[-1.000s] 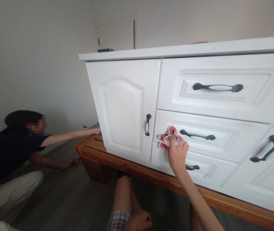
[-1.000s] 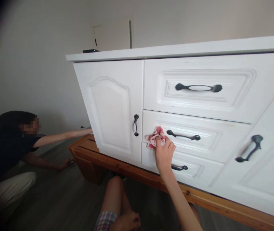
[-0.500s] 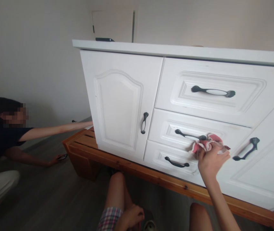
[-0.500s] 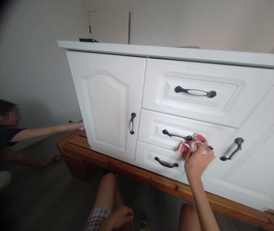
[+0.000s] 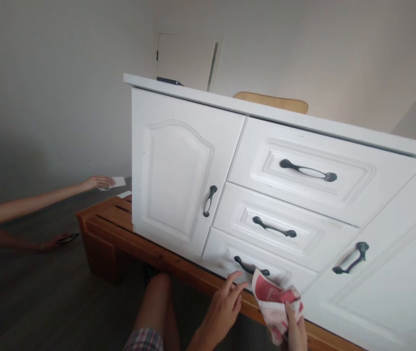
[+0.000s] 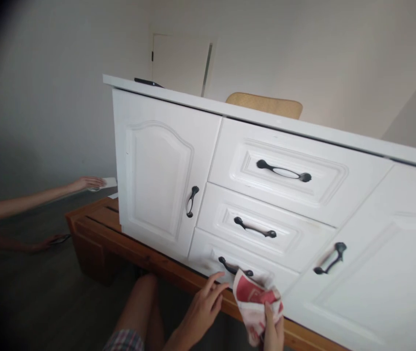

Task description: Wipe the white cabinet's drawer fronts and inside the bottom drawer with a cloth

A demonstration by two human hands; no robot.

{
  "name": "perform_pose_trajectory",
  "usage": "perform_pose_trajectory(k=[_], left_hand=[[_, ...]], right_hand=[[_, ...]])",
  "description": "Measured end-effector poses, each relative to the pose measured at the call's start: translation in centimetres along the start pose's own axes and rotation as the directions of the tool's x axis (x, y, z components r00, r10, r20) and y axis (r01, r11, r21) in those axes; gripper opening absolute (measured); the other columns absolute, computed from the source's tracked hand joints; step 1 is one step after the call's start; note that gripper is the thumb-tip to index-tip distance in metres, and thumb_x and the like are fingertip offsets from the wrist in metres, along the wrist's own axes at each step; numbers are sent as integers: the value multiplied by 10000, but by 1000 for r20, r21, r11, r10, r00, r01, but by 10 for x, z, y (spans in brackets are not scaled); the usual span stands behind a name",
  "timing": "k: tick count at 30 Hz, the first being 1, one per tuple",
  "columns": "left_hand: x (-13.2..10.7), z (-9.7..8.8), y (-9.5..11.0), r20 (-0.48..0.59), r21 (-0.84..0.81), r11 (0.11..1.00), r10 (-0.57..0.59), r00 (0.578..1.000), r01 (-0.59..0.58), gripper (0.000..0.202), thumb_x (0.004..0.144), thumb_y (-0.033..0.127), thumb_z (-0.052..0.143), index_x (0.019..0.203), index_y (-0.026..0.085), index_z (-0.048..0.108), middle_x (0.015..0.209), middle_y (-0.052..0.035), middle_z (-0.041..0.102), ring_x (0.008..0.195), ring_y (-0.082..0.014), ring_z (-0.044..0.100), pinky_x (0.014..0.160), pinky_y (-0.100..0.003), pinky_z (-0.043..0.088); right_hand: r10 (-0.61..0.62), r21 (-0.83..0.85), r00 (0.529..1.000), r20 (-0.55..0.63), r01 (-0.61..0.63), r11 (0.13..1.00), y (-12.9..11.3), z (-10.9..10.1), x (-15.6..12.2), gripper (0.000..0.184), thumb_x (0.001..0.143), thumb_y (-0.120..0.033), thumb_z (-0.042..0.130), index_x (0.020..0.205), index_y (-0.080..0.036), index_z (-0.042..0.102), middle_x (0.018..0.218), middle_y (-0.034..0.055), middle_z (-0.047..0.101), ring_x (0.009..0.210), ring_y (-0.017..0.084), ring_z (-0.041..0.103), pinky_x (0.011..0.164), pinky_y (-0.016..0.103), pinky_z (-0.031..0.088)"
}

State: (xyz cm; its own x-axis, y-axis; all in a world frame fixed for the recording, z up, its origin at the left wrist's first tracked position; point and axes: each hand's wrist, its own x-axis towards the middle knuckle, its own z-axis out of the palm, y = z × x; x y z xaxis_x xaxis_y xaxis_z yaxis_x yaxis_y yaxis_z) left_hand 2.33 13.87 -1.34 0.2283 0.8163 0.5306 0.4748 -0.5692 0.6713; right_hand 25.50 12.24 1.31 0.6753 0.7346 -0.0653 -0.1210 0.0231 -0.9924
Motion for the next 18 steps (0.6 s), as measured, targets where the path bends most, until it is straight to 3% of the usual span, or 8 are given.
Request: perform_pose_trajectory(k=[2,6,11,15,18], left_hand=[[22,3,13,-42,42,998,37,998,-35,639,979,25,469,1526,341,562,1641,-71,539,1276,-221,724,1116,-394,608],[40,21,16,-38,63,998,0,999,2,744,940,-17,462,1611,303,461,1660,-91,526,1458,-255,617,1188,-446,570],[43,36,25,-76,73,990,-119,990,124,636,952,5,477,1544,237,503,1622,-140,535,1462,-290,610,1158,-458,581],[50,20,37,-27,92,988,-126,992,128,524,986,27,488,1453,254,552,1546,-111,576,1351,-262,677,1091,-402,601],[55,9,38,1,110,986,-129,992,128,358,1065,123,505,1393,250,571,1462,-93,606,1229,-236,722,1021,-360,611]], right_hand=[[151,128,988,-35,-146,981,2,-14,-3,861,494,-716,863,1201,-307,592,997,0,727,791,295,743,692,438,638],[165,230,978,-131,-132,964,-30,-43,-3,905,477,-613,906,1272,-322,587,972,-24,724,765,258,726,667,391,636],[134,223,975,-179,-92,970,-62,-58,-22,725,709,-657,783,1317,-304,604,1163,92,751,998,365,770,710,441,654],[-80,69,996,-32,82,994,-82,-51,-41,695,910,-722,521,1406,-241,590,1267,179,734,1140,422,748,824,572,667],[-298,11,954,38,298,955,-94,-44,-47,827,890,-703,471,1543,-200,532,1272,199,719,1128,433,737,856,645,649]])
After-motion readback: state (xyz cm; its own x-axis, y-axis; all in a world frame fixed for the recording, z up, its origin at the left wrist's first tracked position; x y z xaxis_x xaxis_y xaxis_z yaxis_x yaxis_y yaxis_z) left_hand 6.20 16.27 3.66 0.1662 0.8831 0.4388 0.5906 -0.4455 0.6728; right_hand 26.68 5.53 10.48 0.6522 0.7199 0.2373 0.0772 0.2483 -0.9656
